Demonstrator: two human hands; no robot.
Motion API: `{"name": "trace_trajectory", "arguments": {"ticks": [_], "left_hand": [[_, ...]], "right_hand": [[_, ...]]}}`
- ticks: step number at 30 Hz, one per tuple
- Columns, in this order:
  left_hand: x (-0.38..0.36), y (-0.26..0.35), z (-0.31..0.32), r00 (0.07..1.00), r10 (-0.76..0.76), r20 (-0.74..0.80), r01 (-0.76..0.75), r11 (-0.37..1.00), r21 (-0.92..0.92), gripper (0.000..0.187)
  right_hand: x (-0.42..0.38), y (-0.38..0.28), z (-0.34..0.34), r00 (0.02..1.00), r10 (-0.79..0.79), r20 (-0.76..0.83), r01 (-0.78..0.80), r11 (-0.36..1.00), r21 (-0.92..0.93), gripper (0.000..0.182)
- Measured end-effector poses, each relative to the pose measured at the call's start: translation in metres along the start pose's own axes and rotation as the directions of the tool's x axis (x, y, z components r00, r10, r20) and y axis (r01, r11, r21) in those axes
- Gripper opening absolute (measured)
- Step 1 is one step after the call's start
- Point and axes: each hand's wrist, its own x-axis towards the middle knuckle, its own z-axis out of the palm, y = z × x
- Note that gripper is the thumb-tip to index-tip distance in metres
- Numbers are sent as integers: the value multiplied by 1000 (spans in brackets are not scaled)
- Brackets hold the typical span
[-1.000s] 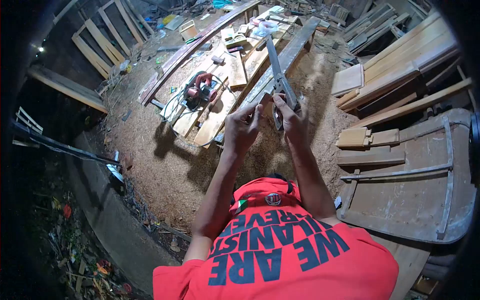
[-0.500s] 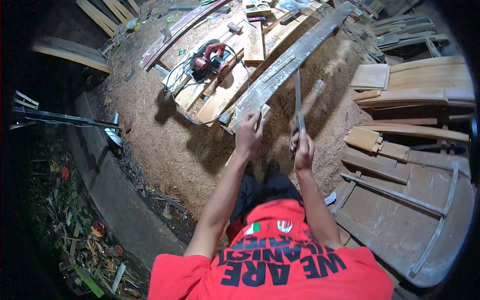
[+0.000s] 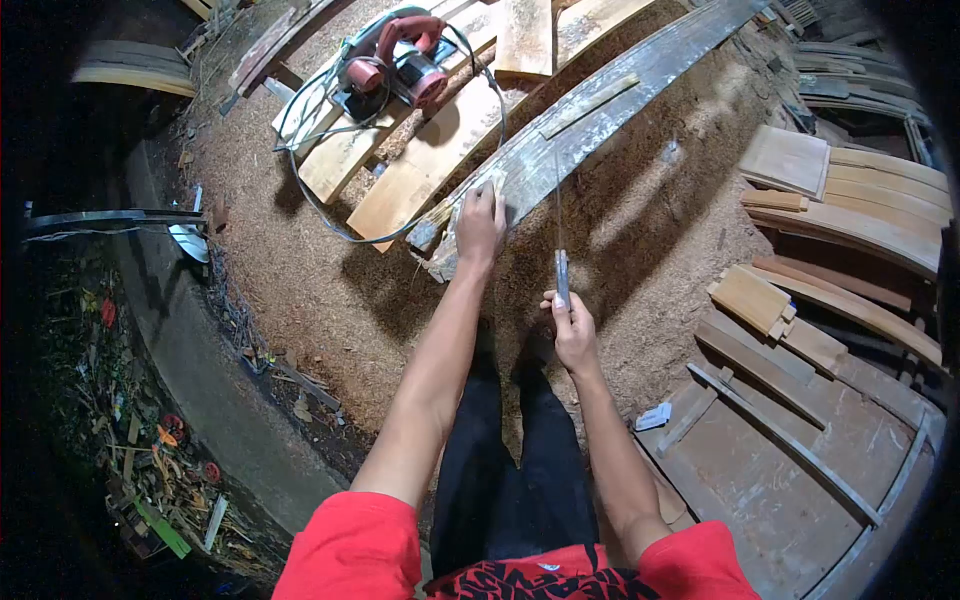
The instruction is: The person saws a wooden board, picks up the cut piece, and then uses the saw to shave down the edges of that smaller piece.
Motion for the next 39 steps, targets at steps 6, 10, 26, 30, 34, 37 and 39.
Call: {"name": "trace_trajectory", "arguments": {"ticks": [6, 10, 26, 30, 34, 37, 39], "left_hand": [[17, -16, 26, 974, -46, 223, 18, 992, 127, 41], [26, -10, 25, 969, -185, 164, 157, 973, 170, 57], [39, -13, 52, 897, -440, 43, 380, 817, 434, 55], [38, -16, 55, 904, -428, 21, 381, 825, 418, 57], [40, -14, 54, 910, -415, 16, 365, 819, 442, 56], [40, -13, 52, 903, -428, 39, 372, 825, 426, 58], [38, -15, 55, 902, -431, 16, 386, 822, 419, 59]], "right_hand": [[32, 33, 19, 995, -51, -82, 62, 989, 131, 30], [49, 43, 32, 994, -56, -96, 67, 991, 120, 37], [90, 44, 16, 999, 48, 2, -47, 993, -105, 39], [95, 48, 14, 999, 21, 46, -15, 993, -115, 39], [73, 49, 8, 999, 14, 36, -14, 1000, 4, 38], [112, 46, 16, 994, 41, 102, -41, 999, -3, 38], [116, 51, 17, 992, 83, 93, -83, 997, -2, 39]]}}
